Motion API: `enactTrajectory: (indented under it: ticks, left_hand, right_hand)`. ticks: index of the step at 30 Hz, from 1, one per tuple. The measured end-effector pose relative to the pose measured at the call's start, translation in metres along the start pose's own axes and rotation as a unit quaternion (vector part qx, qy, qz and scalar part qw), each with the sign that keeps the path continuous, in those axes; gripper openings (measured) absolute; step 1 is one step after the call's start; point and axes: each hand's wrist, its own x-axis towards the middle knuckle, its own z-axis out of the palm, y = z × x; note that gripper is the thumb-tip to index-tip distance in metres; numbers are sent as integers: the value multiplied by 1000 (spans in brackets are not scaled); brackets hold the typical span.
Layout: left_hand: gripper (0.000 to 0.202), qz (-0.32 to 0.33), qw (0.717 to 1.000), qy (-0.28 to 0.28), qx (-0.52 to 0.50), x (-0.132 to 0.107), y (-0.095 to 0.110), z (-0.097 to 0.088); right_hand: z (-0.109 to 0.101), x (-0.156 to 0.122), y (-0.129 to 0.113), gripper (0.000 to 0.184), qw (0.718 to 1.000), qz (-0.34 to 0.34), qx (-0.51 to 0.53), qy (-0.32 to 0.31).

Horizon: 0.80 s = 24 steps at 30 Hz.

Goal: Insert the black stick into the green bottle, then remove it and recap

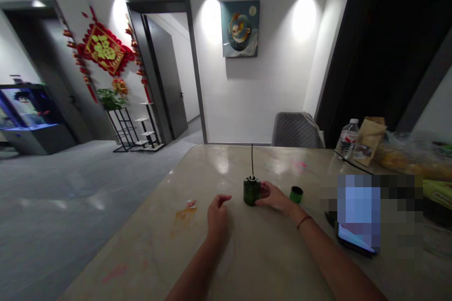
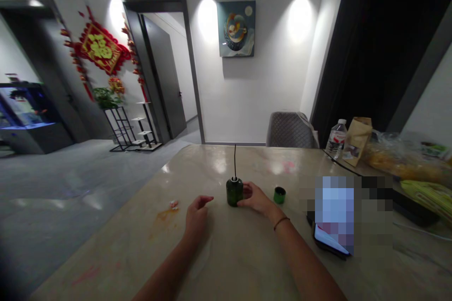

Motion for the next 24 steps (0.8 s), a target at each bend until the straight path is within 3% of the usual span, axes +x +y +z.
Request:
enactTrajectory:
  ticks: [13, 19, 21, 24]
  left_hand:
    - [30, 5, 1000, -6, 13, -4, 5, 0]
    - [27, -7, 1000, -10, 23, -5, 8, 0]
    - [25, -6, 999, -11, 30, -5, 9, 0]
    - [23, -2, 999, -16, 39, -5, 10, 0]
  right_hand:
    - [10, 61, 24, 48, 992, -16, -57, 115]
    - [17, 70, 26, 58, 990, -35, -90, 97]
    - [23, 70, 26, 65, 983, -40, -136, 118]
    - [34, 68, 23, 67, 950, -39, -251, 182]
